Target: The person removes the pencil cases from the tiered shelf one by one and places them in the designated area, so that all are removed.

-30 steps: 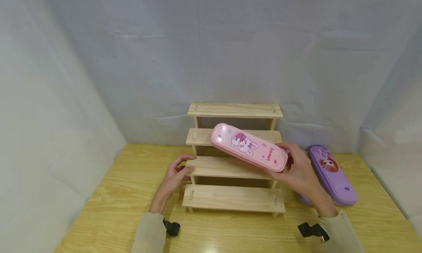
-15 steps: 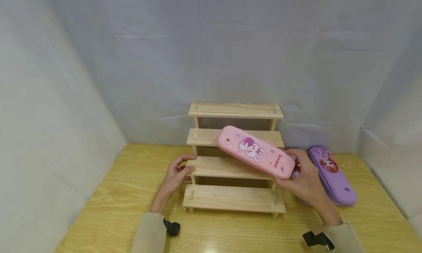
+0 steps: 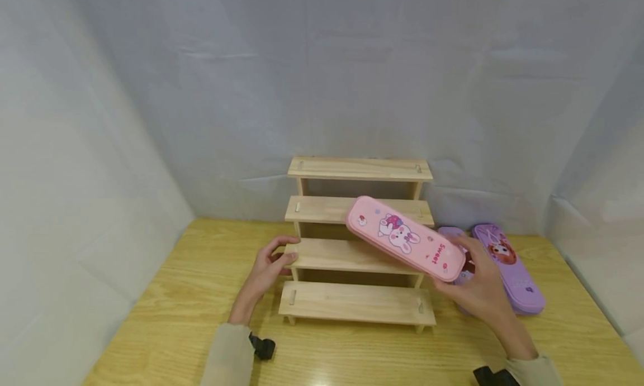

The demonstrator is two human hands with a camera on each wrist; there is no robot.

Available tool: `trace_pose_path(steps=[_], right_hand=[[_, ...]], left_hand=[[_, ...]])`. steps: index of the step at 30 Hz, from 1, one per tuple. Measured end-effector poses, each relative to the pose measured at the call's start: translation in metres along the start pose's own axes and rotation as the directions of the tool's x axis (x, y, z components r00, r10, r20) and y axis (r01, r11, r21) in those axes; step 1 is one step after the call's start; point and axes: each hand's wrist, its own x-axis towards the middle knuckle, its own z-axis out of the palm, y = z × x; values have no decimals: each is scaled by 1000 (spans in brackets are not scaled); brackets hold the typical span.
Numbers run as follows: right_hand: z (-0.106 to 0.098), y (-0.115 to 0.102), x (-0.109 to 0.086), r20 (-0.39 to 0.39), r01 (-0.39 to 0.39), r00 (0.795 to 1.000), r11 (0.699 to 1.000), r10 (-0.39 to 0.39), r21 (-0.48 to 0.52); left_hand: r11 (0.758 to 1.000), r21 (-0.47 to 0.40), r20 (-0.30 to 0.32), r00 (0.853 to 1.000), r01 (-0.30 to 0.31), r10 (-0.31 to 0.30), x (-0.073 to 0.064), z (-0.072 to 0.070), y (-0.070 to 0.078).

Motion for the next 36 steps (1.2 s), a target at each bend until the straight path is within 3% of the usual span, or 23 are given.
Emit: trace_pose_path(steps=[13,24,36], right_hand=[[-20,18,-13,-106,33,994,999,-35,-20],[-42,24,-20,-131,-10,991,999,3,-51],[-61,33,-28,-208,-93,974,995,85,-27]], left_hand=[[1000,-5,-4,1000,8,-8,1,-1,0],[1000,6,-12,1000,13,-13,0,-1,-1],[1000,8,-10,1000,20,-20,0,-3,1]])
